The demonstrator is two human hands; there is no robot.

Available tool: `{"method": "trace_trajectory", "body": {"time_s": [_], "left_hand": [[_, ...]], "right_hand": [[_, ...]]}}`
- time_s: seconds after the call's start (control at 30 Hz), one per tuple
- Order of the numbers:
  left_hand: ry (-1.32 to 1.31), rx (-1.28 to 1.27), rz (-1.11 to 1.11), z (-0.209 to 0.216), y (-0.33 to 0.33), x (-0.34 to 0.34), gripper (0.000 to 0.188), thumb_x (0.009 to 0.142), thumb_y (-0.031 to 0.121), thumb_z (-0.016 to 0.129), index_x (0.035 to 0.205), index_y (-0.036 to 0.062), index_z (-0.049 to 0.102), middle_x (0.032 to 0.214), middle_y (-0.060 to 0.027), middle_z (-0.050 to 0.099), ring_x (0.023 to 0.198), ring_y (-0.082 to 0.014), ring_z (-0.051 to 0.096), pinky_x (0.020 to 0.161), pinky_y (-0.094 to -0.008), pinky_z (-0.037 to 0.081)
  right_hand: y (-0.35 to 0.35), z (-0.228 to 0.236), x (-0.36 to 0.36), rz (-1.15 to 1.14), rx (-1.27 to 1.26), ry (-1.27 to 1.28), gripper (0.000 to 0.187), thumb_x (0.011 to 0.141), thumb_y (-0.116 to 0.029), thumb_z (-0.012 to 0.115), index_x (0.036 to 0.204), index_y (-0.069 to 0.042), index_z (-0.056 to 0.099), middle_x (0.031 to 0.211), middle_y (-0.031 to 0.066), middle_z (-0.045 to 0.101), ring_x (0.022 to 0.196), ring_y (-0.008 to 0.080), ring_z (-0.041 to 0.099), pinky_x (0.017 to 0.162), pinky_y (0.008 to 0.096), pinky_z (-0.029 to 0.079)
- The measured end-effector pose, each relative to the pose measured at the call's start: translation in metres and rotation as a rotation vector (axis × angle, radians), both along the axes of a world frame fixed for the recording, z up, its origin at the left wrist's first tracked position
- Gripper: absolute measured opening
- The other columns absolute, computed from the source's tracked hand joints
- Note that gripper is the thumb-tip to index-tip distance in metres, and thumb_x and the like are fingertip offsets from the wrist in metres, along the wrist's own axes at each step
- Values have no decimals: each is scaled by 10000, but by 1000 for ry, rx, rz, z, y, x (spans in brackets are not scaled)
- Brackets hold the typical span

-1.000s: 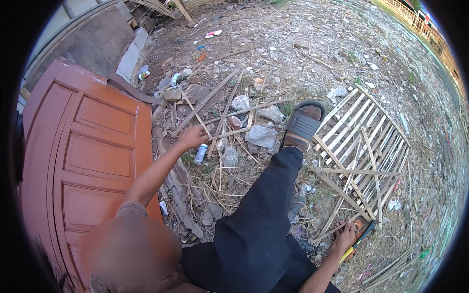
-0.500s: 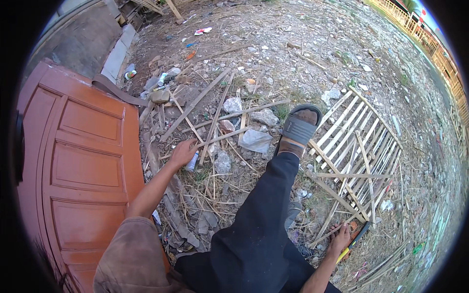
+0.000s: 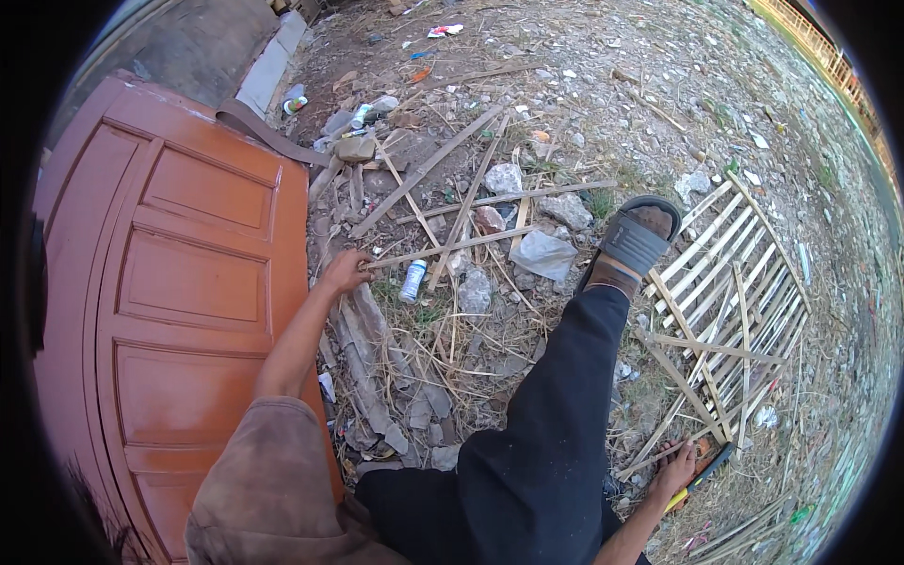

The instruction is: The person joins bamboo sticks by hand using a hammer and nails, while sitting on the ground.

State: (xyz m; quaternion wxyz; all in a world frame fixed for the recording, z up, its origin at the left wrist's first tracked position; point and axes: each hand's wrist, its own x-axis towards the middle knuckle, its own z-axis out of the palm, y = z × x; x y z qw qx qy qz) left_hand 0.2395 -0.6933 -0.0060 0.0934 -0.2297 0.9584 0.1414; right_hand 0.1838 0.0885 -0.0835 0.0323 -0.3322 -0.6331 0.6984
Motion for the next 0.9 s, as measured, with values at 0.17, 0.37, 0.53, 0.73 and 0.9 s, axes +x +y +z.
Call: {"method": "trace_trajectory", "body": {"time_s": [0.17,0.37,0.53,0.73,0.9], "left_hand": [[83,82,69,5,-2,13,384,734,311,800,1024,74,719,996,-159,663,984,-345,629,860,-419,485],[118,127,126,9,-6,27,324,751,320,786,972,90,730,966,-151,654,949,-343,621,840,-434,477],[271,38,-1,22,2,29,294,749,319,785,881,67,711,881,-144,610,928,-349,598,823,-439,451],[421,-38,-138,46,9,35,215,781,226,763,890,56,692,832,-122,572,854,-330,570,761,-430,448],[521,-137,-219,73,17,35,193,775,217,767,852,54,698,798,-99,578,829,-308,575,733,-418,456]], "right_hand": [[12,-4,-1,27,9,15,370,988,-376,559,1168,-53,560,913,78,627,801,182,633,703,318,544],[-6,29,-14,42,647,-42,400,983,-294,556,1256,-11,489,1094,132,609,921,222,613,783,335,501],[-19,48,-35,201,999,127,407,912,-222,635,1246,-7,544,1107,149,600,958,244,593,851,358,463],[-75,80,-64,329,817,75,292,897,-178,620,1136,-11,611,1085,126,593,989,232,571,884,367,437],[-75,68,-60,392,853,51,296,853,-197,650,1077,-4,633,1096,153,604,1055,281,556,954,391,405]]}}
